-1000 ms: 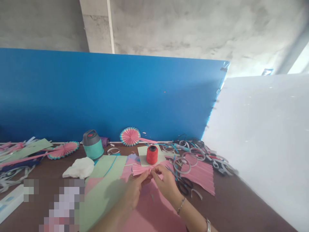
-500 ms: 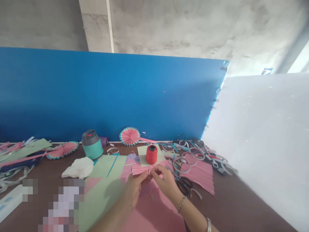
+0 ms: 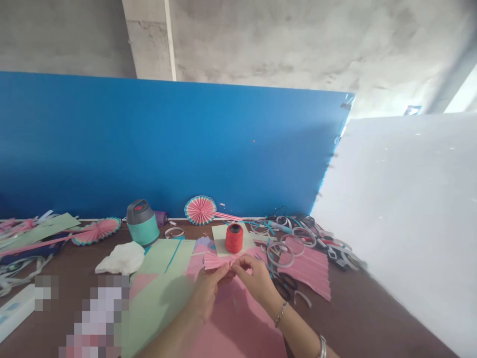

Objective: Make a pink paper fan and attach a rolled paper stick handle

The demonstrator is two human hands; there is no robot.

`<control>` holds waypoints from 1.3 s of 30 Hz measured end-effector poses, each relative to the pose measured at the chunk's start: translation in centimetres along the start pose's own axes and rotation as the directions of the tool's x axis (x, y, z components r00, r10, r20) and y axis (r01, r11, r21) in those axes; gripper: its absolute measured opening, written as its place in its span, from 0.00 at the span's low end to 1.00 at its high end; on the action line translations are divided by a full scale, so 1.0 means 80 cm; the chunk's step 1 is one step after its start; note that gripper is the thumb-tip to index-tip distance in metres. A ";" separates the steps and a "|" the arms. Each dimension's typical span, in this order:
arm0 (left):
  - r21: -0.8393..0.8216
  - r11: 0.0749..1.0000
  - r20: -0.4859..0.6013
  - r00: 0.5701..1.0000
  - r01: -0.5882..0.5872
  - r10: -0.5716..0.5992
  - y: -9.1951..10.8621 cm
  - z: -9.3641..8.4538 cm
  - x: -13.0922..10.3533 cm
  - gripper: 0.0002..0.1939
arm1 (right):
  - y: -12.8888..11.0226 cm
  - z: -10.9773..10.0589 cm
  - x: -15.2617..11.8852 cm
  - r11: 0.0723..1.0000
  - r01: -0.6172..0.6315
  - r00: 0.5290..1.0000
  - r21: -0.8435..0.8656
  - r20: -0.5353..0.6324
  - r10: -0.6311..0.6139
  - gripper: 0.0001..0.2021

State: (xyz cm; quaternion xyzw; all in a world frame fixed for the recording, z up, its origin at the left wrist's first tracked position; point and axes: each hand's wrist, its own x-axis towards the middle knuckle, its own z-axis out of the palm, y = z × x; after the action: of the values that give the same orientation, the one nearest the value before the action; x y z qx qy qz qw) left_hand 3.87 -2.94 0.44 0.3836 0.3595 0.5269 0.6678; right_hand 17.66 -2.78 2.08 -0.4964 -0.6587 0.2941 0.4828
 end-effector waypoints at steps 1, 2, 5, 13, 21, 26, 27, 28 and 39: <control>0.003 1.000 0.002 1.000 -0.003 0.003 0.000 0.000 0.000 0.15 | -0.001 0.000 0.000 1.000 0.006 1.000 -0.004 -0.001 -0.006 0.09; 0.008 1.000 0.005 1.000 -0.008 0.008 0.000 0.000 0.000 0.15 | -0.001 0.001 -0.001 1.000 0.011 1.000 -0.008 -0.001 -0.011 0.08; 0.014 1.000 0.018 0.999 -0.026 0.026 0.000 0.000 -0.001 0.14 | -0.003 0.002 -0.001 0.999 0.025 1.000 -0.029 0.008 -0.025 0.09; -0.012 1.000 -0.024 1.000 -0.006 0.006 -0.001 -0.002 0.002 0.15 | 0.002 0.002 -0.002 0.999 0.037 0.998 0.011 0.049 -0.038 0.09; 0.022 0.999 0.013 1.000 -0.025 0.024 0.000 -0.001 0.000 0.16 | 0.001 0.004 -0.003 0.997 0.056 0.998 -0.059 0.002 -0.056 0.08; 0.024 0.999 0.009 1.000 -0.029 0.029 -0.001 0.000 0.000 0.16 | 0.002 0.007 -0.005 0.988 0.082 0.997 -0.134 -0.004 -0.083 0.07; 0.021 0.999 0.006 1.000 -0.029 0.029 -0.001 -0.001 0.001 0.16 | 0.002 0.007 -0.005 0.987 0.085 0.996 -0.135 -0.005 -0.086 0.07; 0.018 0.999 0.001 1.000 -0.029 0.029 -0.001 -0.001 0.001 0.16 | 0.002 0.007 -0.005 0.988 0.088 0.996 -0.131 -0.006 -0.089 0.07; 0.028 0.998 -0.046 0.997 -0.054 0.055 0.002 0.002 0.000 0.18 | 0.002 0.007 -0.005 0.974 0.151 0.986 -0.172 -0.046 -0.161 0.07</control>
State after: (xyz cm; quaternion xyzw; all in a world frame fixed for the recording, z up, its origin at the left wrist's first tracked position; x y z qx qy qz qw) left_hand 3.92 -2.97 0.66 0.3896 0.3716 0.5489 0.6394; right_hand 17.20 -3.05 1.62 -0.4907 -0.7033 0.1840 0.4804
